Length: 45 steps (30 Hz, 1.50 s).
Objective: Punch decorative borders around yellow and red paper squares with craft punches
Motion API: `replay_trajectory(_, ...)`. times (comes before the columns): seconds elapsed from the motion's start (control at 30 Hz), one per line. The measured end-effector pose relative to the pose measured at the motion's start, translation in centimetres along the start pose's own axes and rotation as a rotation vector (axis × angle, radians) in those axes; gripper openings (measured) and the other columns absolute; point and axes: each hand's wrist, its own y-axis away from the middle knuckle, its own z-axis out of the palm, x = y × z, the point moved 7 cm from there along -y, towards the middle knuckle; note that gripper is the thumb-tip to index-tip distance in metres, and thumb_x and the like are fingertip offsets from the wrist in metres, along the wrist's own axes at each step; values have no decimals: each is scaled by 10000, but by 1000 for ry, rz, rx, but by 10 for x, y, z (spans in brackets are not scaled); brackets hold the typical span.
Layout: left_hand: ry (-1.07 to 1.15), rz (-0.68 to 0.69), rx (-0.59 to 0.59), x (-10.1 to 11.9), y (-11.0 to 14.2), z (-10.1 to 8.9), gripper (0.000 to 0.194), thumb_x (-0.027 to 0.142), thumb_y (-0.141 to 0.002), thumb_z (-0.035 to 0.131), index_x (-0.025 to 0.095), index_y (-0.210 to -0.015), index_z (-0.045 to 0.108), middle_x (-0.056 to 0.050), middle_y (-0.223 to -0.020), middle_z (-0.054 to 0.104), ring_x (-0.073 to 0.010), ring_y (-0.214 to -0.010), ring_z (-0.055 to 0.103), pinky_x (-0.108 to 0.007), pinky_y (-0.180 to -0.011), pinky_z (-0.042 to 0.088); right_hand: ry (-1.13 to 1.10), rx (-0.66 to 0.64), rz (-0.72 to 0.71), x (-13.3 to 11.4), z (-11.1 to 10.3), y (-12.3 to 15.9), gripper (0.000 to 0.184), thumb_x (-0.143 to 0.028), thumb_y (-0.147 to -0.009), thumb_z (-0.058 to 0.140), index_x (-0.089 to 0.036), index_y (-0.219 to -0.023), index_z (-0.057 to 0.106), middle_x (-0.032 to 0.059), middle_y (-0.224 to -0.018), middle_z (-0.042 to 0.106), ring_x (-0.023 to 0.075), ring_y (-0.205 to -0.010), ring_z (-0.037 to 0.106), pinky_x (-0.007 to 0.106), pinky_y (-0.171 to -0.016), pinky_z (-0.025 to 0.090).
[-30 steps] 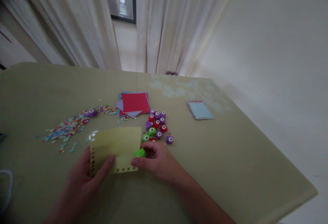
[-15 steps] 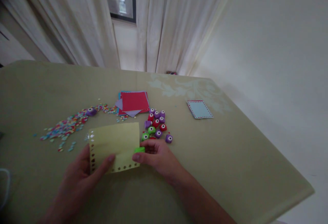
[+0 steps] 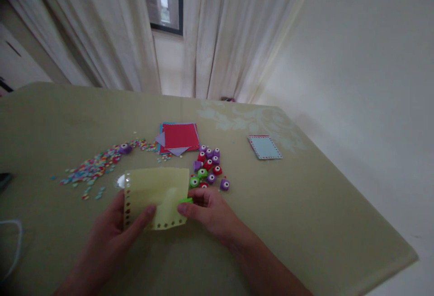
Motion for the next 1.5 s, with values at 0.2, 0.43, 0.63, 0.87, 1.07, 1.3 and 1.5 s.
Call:
replay_trajectory(0.2, -13, 43, 0, 3, -1, 0, 542, 529, -862, 806, 236, -1289, 645, -98, -1216, 829, -308, -1007, 826, -391, -860, 685, 13, 13, -19, 5, 1, 1, 452, -482, -715, 977, -176, -1021, 847, 63, -932, 824, 210, -854, 754, 337, -858, 564)
replay_trajectory(0.43, -37, 73, 35, 9, -3, -4, 483, 510, -842, 820, 230, -1210, 679, -77, -1093, 848, -296, -906, 831, -349, -770, 683, 4, -78, -8, 11, 10, -2, 433, -485, -720, 973, -192, -1012, 845, 40, -931, 811, 191, -859, 734, 321, -856, 540)
replay_trajectory(0.63, 29, 54, 13, 5, -10, -8, 585, 527, -837, 837, 232, -1302, 642, -101, -1224, 824, -314, -1017, 824, -379, -832, 692, -104, 39, 6, 13, 0, -6, 496, -485, -658, 1010, -192, -1006, 812, 32, -964, 803, 166, -850, 713, 293, -825, 525)
replay_trajectory(0.87, 98, 22, 80, 5, -15, -16, 589, 522, -835, 838, 238, -1304, 624, -108, -1215, 825, -329, -1021, 825, -388, -795, 700, 204, 166, -197, -9, -15, -4, 357, -506, -864, 825, -224, -1080, 780, 36, -980, 763, 187, -869, 677, 293, -769, 502)
replay_trajectory(1.07, 179, -4, 92, 5, -12, -11, 614, 507, -790, 876, 249, -1288, 628, -93, -1128, 848, -339, -946, 839, -416, -766, 708, 1022, 184, -461, -22, 7, 7, 241, -222, -988, 621, -198, -1182, 762, 111, -1165, 691, 246, -1012, 665, 382, -900, 524)
replay_trajectory(1.3, 216, -13, 84, 10, -5, -6, 663, 568, -774, 883, 237, -1284, 620, -85, -1114, 852, -320, -948, 838, -404, -795, 706, 933, 267, -557, -27, 2, 9, 236, -254, -1056, 521, -187, -1136, 732, 114, -1120, 691, 248, -1022, 659, 380, -908, 514)
replay_trajectory(1.5, 188, -5, 111, 21, 0, -6, 571, 530, -821, 856, 259, -1265, 622, -60, -1103, 856, -301, -927, 843, -369, -742, 705, 270, 59, -214, -9, -2, 3, 281, -402, -884, 781, -212, -1088, 753, 13, -872, 686, 154, -707, 565, 266, -634, 421)
